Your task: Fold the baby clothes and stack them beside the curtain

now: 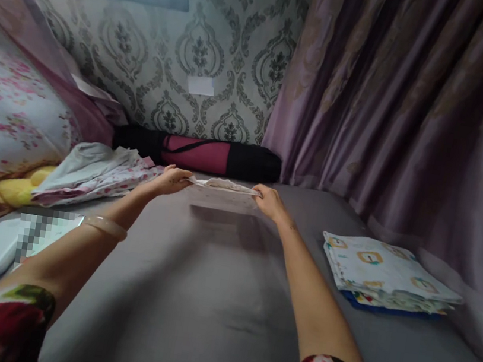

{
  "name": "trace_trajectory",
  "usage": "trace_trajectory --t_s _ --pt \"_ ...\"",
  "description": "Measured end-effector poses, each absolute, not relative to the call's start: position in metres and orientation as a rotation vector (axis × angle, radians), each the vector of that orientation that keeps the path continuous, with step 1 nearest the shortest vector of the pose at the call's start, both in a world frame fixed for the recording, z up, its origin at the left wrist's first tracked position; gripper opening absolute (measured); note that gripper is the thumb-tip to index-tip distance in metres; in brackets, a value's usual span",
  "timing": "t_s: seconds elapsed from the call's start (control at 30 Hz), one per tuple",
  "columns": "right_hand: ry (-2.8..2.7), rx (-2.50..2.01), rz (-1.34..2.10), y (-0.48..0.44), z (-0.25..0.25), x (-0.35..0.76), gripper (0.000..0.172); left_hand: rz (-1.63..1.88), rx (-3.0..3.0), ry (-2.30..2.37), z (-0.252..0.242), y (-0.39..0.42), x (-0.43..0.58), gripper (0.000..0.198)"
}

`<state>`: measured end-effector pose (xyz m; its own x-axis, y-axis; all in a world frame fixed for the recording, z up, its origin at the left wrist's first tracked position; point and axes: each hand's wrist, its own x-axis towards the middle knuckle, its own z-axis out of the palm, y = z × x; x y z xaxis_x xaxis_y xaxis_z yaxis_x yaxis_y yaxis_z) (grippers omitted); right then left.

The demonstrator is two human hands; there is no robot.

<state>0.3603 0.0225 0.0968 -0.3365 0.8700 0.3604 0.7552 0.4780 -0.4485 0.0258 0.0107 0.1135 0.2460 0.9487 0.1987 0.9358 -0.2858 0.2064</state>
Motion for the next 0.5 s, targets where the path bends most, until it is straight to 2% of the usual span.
trace_trajectory --t_s 0.1,0.2,0.5 --pt "-2.272 -1.297 0.382 -0.005 0.072 0.369 0.025 0.267 2.460 1.682 0.091 -0.017 0.021 0.024" --pt "-2.358 -1.262 0.465 -0.033 0.050 0.377 0.026 0.256 2.416 1.568 0.071 -0.045 0.016 0.025" --pt "-2.584 -1.156 0.267 -0.066 0.016 0.385 0.028 0.249 2.406 1.551 0.043 -0.088 0.018 0.034"
